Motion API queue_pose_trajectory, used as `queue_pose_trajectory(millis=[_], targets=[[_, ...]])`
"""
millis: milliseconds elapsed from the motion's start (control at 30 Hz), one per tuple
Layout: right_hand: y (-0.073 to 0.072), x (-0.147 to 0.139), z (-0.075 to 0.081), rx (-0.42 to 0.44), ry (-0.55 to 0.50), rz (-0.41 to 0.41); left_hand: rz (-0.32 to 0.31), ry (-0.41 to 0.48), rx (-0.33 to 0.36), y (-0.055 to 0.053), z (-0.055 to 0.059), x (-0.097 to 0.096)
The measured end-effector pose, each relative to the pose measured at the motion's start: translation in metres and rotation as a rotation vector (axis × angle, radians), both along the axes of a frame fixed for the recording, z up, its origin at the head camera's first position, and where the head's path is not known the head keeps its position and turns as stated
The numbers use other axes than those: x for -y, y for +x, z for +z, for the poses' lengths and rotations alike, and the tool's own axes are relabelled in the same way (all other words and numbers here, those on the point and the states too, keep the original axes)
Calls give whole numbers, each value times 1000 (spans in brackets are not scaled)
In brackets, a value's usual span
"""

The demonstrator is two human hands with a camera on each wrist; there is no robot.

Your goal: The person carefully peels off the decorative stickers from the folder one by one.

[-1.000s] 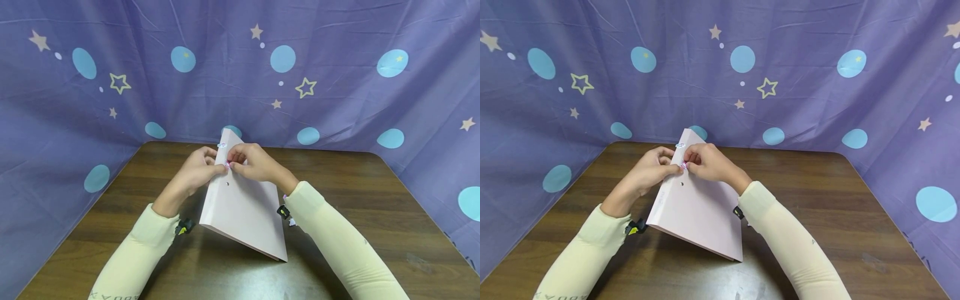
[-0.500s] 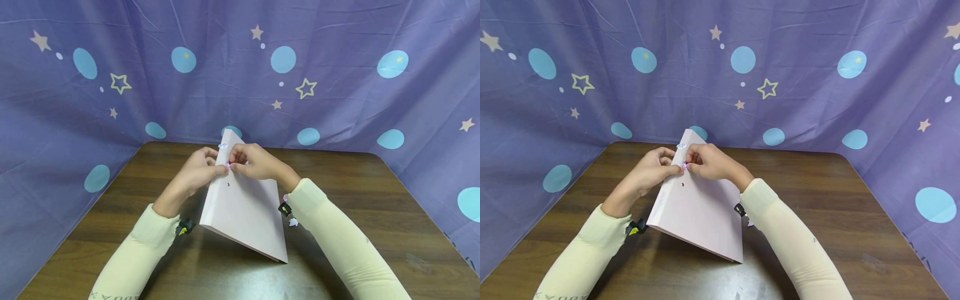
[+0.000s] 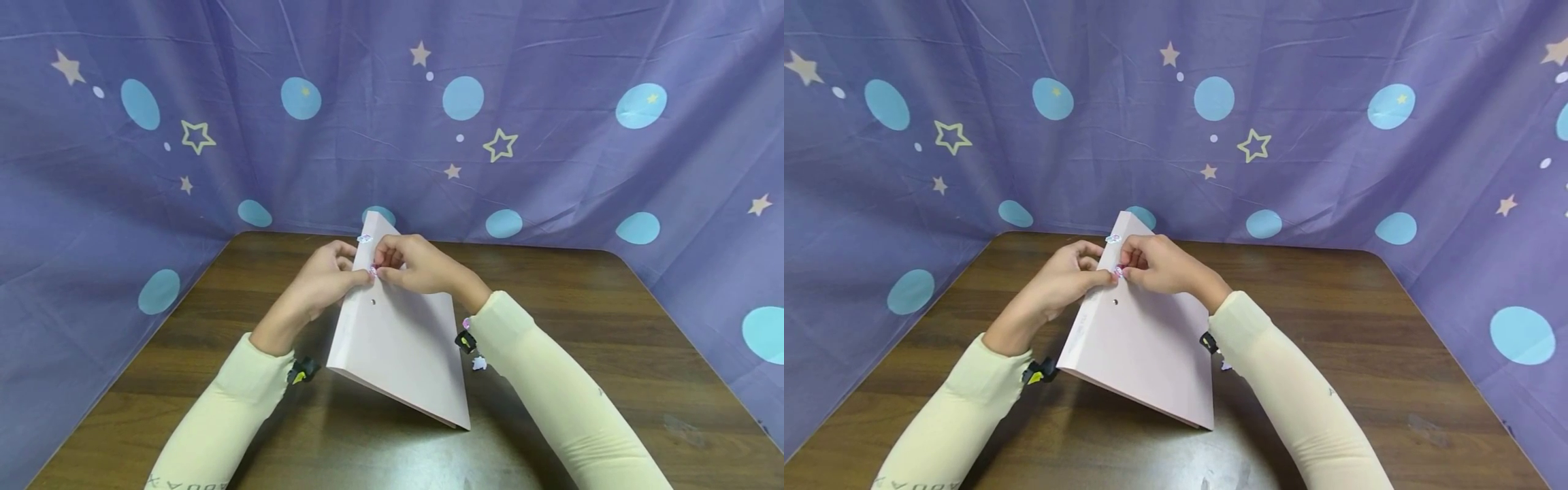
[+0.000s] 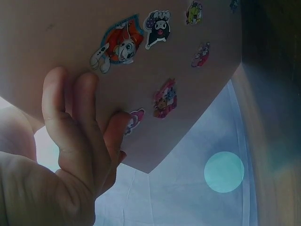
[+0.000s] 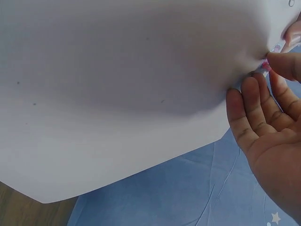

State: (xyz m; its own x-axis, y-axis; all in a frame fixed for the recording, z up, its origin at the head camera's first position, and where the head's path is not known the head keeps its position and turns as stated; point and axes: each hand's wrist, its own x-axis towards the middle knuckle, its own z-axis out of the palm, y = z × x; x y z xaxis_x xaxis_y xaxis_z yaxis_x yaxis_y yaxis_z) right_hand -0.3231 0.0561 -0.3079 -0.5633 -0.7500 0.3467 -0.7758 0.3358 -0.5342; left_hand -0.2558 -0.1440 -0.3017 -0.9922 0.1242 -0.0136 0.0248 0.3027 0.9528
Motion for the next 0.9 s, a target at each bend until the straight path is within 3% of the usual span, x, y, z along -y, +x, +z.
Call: queue_pose_trajectory(millis=[167, 467, 900], targets=[[0, 0, 0, 12, 21, 18, -8, 2, 9, 0, 1, 0], [1, 3, -2, -61, 32, 8, -10, 5, 19, 2, 2, 1], [0, -2, -11, -37, -33, 1, -1, 2, 16, 1, 1, 2]])
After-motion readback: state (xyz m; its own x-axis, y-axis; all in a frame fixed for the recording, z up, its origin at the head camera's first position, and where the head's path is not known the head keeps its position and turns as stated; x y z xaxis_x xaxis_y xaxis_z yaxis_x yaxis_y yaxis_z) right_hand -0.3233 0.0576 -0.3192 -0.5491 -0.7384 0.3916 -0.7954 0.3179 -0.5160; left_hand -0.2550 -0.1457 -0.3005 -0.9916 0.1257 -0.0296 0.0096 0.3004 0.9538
